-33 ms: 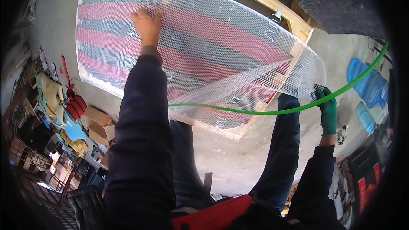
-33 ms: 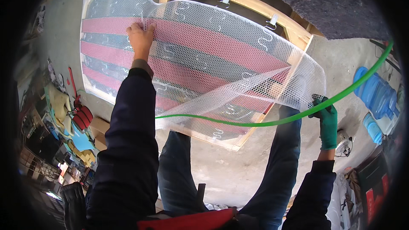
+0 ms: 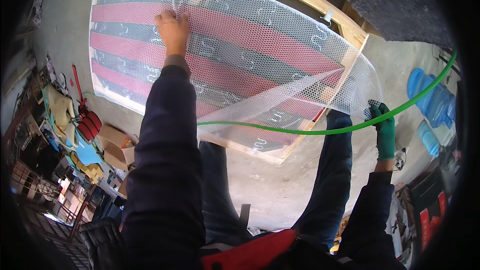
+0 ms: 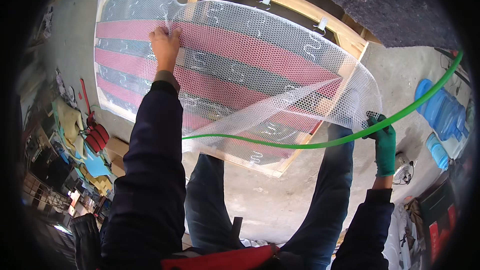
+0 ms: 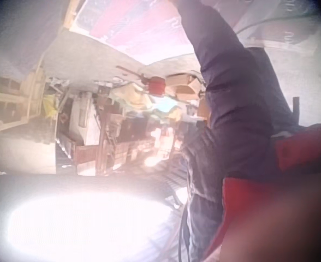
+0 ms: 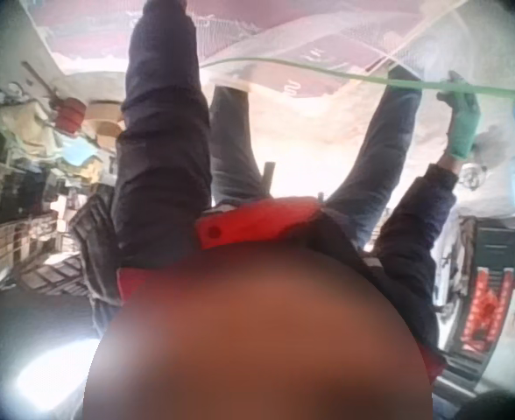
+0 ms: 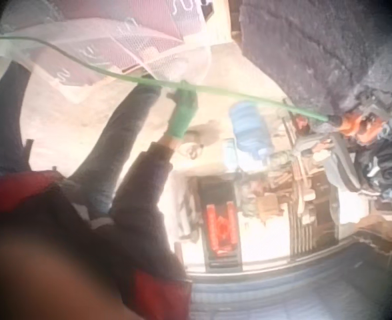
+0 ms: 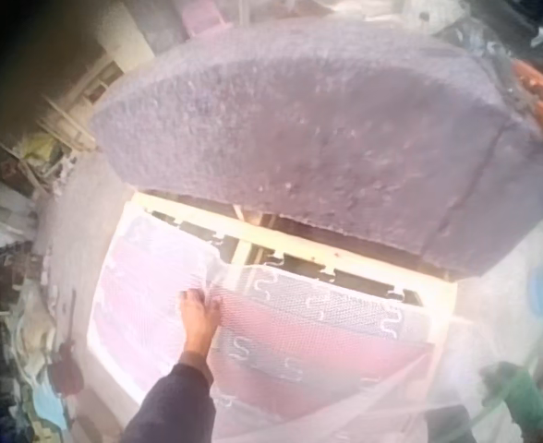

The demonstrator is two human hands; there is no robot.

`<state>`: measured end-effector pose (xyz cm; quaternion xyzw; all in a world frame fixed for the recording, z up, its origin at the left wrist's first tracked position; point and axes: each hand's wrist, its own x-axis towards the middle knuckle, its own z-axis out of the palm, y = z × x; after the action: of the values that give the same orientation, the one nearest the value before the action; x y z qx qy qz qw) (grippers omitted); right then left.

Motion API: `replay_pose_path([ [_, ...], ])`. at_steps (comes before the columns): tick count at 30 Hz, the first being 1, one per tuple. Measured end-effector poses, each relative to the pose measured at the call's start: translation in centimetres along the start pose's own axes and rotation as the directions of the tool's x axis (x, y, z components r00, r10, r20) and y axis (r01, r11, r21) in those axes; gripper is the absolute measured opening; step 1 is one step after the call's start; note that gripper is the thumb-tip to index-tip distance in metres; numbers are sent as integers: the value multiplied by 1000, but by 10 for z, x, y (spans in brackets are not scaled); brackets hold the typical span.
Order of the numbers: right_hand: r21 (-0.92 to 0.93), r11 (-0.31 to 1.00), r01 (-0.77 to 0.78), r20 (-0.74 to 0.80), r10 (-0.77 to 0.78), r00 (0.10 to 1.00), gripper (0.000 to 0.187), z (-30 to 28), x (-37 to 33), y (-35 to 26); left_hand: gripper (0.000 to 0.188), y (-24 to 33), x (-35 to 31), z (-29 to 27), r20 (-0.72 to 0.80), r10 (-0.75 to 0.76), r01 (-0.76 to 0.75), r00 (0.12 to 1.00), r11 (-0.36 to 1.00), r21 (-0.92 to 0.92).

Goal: The person attaches a white mesh fabric to a wooden furniture frame using a pneumatic staple gun. They unroll the mesh, position it over the frame, and staple it along the edges while kneeling on the floor.

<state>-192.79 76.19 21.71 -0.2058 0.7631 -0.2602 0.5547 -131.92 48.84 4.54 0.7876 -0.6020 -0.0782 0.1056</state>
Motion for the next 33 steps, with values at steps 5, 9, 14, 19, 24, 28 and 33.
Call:
replay_pose_path([
  [5,-26,999,25,43,-24,999,24,1,0,-9,24,-36,25,3,-4,278,-276,961,954,113],
  [9,-17,999,38,28,-37,999,28,1,12,-5,39,-65,71,-45,12,211,-209,978,959,191],
  [14,-51,994,93,7,-93,996,27,16,64,2,44,-64,134,-120,-33,93,-88,995,987,138],
  [19,-24,991,128,-67,-130,989,32,49,120,-6,53,-46,165,-134,-9,-73,71,997,987,-143],
  [24,-184,974,129,-187,-164,969,42,69,164,-1,68,-22,116,-100,6,125,-124,992,989,-80],
  [28,-219,961,170,-253,-225,941,60,67,180,30,57,-7,-18,-124,204,108,-79,973,986,-146],
  [33,-277,941,196,-113,-234,966,68,55,180,58,28,5,-186,-165,507,84,97,858,942,-321],
])
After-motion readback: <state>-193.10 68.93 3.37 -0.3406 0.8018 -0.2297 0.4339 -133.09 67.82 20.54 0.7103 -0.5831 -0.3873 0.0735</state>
